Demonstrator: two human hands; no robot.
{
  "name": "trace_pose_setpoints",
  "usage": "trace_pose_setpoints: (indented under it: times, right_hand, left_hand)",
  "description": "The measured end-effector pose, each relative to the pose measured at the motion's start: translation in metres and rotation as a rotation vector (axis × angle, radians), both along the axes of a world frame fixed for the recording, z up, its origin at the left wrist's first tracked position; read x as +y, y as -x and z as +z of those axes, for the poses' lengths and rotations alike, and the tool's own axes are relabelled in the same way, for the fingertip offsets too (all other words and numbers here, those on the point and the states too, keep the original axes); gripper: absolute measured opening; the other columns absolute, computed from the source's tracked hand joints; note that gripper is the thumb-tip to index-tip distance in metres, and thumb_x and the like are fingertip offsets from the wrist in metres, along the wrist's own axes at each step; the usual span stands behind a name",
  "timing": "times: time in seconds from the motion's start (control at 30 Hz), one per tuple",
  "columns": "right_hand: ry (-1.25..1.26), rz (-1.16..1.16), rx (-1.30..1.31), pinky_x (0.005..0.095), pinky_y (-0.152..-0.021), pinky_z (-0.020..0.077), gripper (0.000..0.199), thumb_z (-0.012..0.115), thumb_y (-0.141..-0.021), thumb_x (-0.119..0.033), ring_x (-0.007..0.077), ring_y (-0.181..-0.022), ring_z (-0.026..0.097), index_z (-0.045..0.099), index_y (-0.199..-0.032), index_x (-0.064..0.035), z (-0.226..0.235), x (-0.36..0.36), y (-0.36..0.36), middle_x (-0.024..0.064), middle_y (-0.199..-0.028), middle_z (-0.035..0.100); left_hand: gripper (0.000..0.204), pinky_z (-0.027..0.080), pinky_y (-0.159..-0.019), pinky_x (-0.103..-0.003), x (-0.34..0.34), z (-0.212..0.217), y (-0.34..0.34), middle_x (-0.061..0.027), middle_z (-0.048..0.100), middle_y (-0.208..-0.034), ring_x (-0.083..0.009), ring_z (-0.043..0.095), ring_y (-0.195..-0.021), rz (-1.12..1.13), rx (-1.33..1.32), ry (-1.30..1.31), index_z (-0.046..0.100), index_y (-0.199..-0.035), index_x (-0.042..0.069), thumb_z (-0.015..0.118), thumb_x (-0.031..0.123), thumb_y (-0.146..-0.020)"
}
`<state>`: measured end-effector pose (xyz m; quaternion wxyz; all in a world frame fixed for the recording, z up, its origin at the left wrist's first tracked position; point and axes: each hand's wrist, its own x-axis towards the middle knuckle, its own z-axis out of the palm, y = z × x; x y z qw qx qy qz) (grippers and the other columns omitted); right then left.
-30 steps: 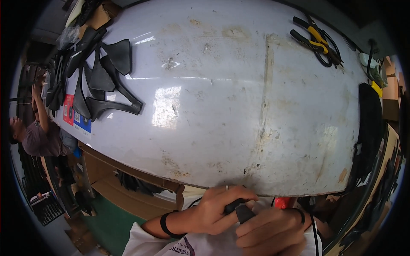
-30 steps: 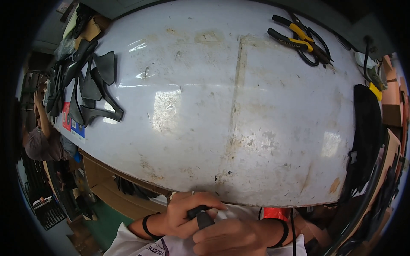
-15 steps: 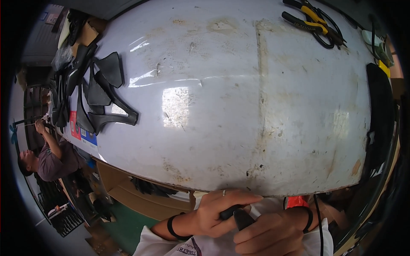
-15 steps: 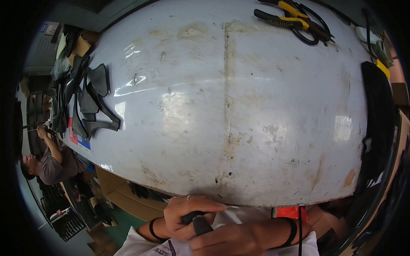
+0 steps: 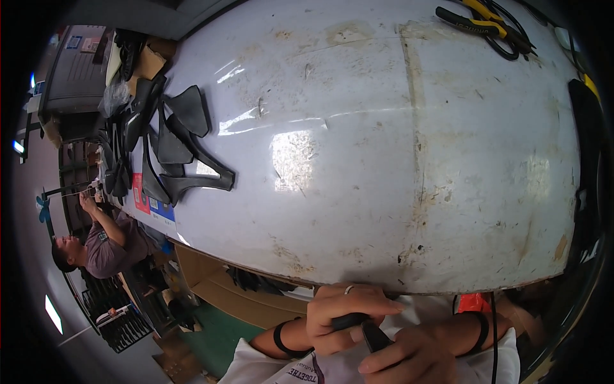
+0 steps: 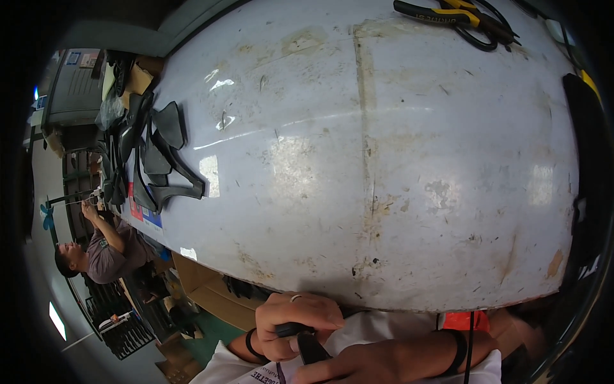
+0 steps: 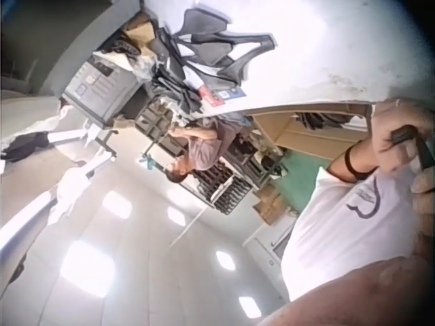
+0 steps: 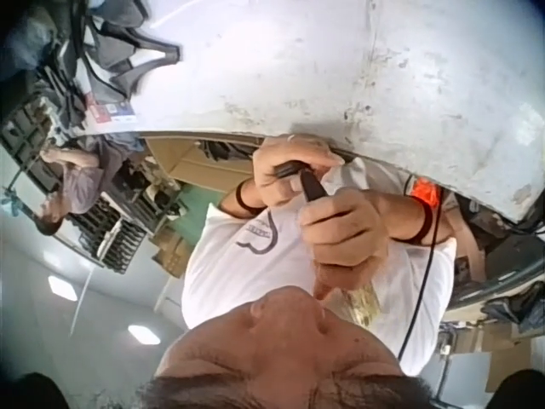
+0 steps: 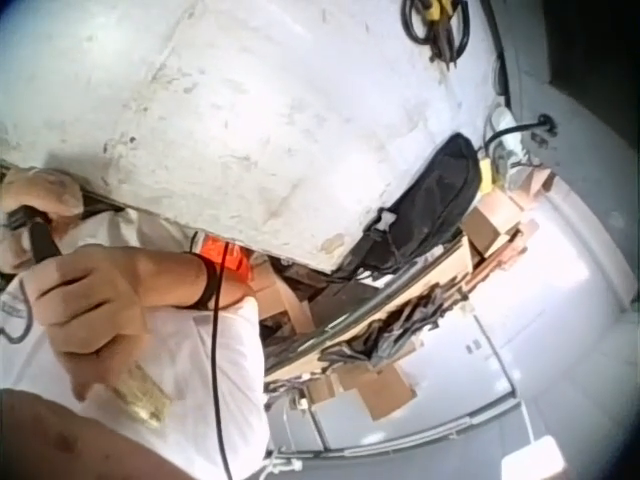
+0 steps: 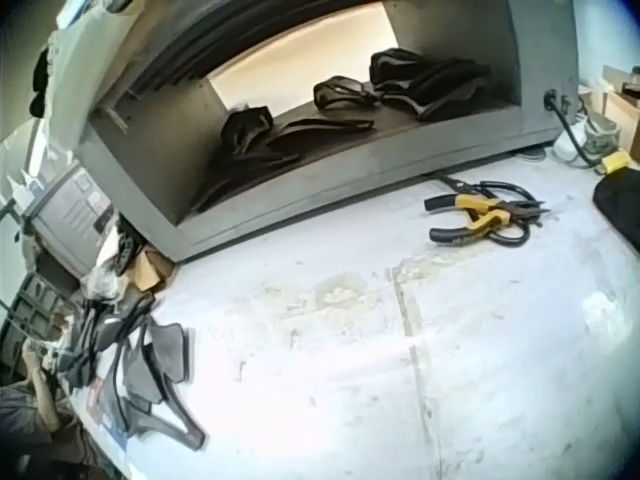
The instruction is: The person picks up a bicycle saddle and a leather cover, aligns them, and uses a tool to tuck the edges of the cover into the saddle frame. They turn the saddle over to press the edges and then place the finished saddle onto a table.
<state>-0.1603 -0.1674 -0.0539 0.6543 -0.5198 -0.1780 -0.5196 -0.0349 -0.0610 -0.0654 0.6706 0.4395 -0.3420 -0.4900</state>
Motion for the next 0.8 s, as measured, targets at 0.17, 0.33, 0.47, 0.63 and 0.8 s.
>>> trace_pose_setpoints:
  times: [0.17,0.33,0.47,0.63,0.8]
  right_hand:
    - [-0.148,0.088,0.059,0.0438,-0.07,0.0569,0.03,0.074,-0.097,-0.027,0.0265,-0.075,0.062,0.059,-0.088,-0.0034,0.0,0.001,-0.004,0.0102,-0.09,0.059]
    - [-0.317,0.148,0.03,0.043,-0.072,0.0552,0.031,0.072,-0.099,-0.029,0.0275,-0.085,0.061,0.058,-0.092,-0.002,-0.011,-0.005,-0.007,0.0109,-0.096,0.057]
    - [-0.185,0.264,0.18,0.0445,-0.077,0.0583,0.027,0.074,-0.098,-0.027,0.0281,-0.089,0.063,0.06,-0.094,-0.004,0.002,-0.021,0.023,0.0101,-0.098,0.059]
    - [-0.068,0.196,0.179,0.0445,-0.082,0.061,0.021,0.077,-0.094,-0.022,0.0267,-0.087,0.066,0.063,-0.091,-0.0061,0.007,-0.022,0.041,0.0087,-0.097,0.062]
    - [0.075,0.062,0.046,0.0415,-0.074,0.0612,0.02,0.079,-0.089,-0.016,0.0253,-0.082,0.067,0.062,-0.088,-0.0059,0.009,-0.029,0.037,0.0086,-0.089,0.063]
  left_hand:
    - [0.043,0.052,-0.063,-0.038,0.005,-0.001,-0.002,-0.0149,0.064,-0.075,-0.0273,0.063,-0.065,-0.044,-0.061,-0.028,0.065,-0.12,-0.015,0.056,0.01,-0.087]
    - [0.043,0.052,-0.062,-0.039,0.002,-0.007,-0.003,-0.0173,0.065,-0.079,-0.0295,0.063,-0.068,0.041,-0.098,0.054,0.064,-0.121,-0.016,0.056,0.01,-0.088]
    - [0.041,0.053,-0.065,-0.042,0.008,0.0,-0.003,-0.0186,0.066,-0.076,-0.0296,0.063,-0.066,-0.015,-0.028,-0.008,0.066,-0.116,-0.015,0.06,0.019,-0.094]
    - [0.043,0.052,-0.066,-0.043,0.004,0.007,-0.001,-0.0191,0.065,-0.072,-0.0275,0.06,-0.06,-0.032,0.02,-0.064,0.068,-0.114,-0.014,0.061,0.027,-0.101]
    - [0.043,0.052,-0.066,-0.04,0.002,0.005,0.007,-0.0172,0.065,-0.073,-0.0228,0.059,-0.062,-0.039,0.036,-0.151,0.065,-0.122,-0.012,0.054,0.025,-0.105]
